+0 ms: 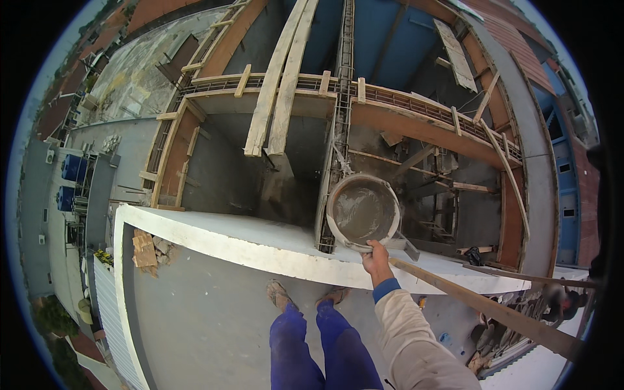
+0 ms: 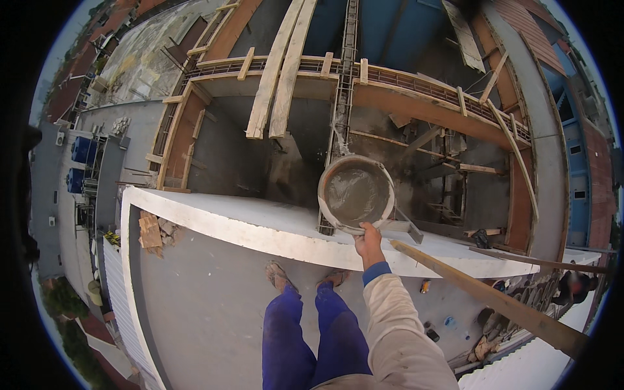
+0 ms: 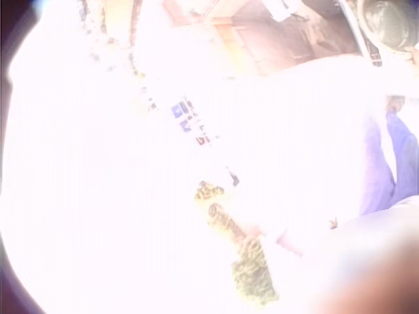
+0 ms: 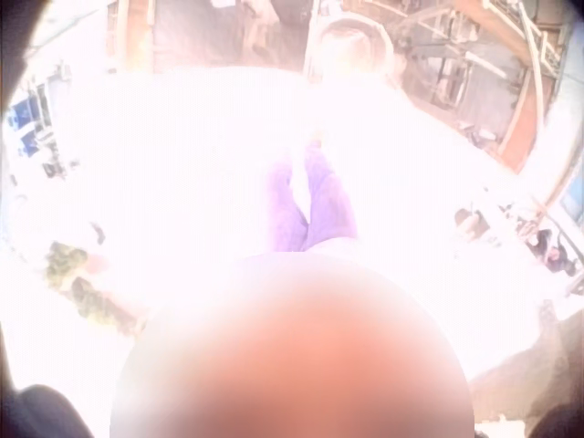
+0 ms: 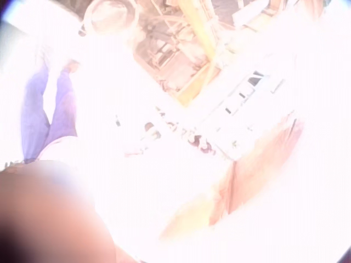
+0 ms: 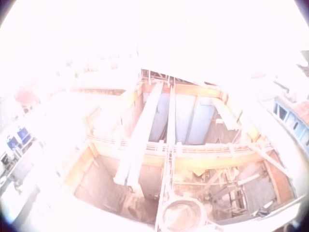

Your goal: The person smooths wet concrete on a rooftop using a trowel, then collects and stacks empty basins. The person walks across the roof and pours water from a basin onto the concrete surface.

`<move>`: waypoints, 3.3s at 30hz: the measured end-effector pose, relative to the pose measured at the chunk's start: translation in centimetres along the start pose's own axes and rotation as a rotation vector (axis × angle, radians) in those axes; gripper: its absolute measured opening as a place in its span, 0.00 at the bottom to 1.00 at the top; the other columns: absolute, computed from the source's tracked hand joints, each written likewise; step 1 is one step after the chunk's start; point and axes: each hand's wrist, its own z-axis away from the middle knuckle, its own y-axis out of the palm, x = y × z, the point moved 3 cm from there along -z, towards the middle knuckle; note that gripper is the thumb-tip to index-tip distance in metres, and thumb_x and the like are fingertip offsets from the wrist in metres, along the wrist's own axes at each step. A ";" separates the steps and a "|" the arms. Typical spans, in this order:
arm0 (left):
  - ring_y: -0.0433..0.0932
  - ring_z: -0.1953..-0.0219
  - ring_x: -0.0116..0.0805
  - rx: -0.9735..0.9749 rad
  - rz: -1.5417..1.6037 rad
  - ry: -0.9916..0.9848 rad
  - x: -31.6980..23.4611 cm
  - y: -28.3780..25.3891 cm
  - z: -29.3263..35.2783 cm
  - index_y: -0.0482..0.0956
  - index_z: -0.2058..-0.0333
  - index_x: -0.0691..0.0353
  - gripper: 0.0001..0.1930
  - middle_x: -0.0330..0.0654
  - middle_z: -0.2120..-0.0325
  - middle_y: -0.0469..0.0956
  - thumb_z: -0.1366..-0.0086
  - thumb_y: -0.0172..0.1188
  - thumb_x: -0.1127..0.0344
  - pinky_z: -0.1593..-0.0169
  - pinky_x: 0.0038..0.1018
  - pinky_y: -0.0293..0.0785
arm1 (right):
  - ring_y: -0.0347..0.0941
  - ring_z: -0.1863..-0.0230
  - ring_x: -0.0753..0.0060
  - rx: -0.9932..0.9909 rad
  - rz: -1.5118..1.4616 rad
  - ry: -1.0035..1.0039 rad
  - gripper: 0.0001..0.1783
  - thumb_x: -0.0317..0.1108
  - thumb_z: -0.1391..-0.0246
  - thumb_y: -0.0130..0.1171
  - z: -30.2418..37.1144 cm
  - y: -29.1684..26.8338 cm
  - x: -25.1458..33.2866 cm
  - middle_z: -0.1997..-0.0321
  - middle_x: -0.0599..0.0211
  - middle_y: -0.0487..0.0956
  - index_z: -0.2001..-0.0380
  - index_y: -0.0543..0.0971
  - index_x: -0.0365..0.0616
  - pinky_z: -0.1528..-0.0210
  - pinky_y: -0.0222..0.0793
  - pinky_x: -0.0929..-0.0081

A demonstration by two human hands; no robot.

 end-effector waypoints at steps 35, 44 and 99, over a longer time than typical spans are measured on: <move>0.82 0.57 0.51 0.324 -0.952 1.522 -24.6 10.6 16.7 0.71 0.42 0.58 0.28 0.57 0.51 0.79 0.36 0.64 0.52 0.67 0.40 0.82 | 0.77 0.52 0.48 -0.630 -0.913 -0.693 0.29 0.20 0.52 0.56 76.7 -60.3 -28.1 0.48 0.51 0.75 0.44 0.68 0.34 0.50 0.76 0.48; 0.74 0.39 0.54 0.189 -1.390 1.446 -9.7 17.2 23.3 0.75 0.41 0.61 0.33 0.56 0.42 0.76 0.37 0.62 0.44 0.34 0.40 0.67 | 0.78 0.51 0.53 -0.908 -1.215 -0.753 0.30 0.20 0.53 0.56 85.2 -76.6 -38.7 0.50 0.58 0.76 0.44 0.68 0.40 0.51 0.77 0.53; 0.78 0.44 0.49 0.269 -1.366 1.448 15.7 109.5 107.7 0.78 0.45 0.63 0.30 0.54 0.47 0.79 0.37 0.61 0.46 0.40 0.40 0.71 | 0.79 0.50 0.56 -0.829 -1.496 -0.893 0.21 0.20 0.49 0.55 70.7 -152.1 59.1 0.49 0.55 0.78 0.50 0.70 0.36 0.48 0.81 0.60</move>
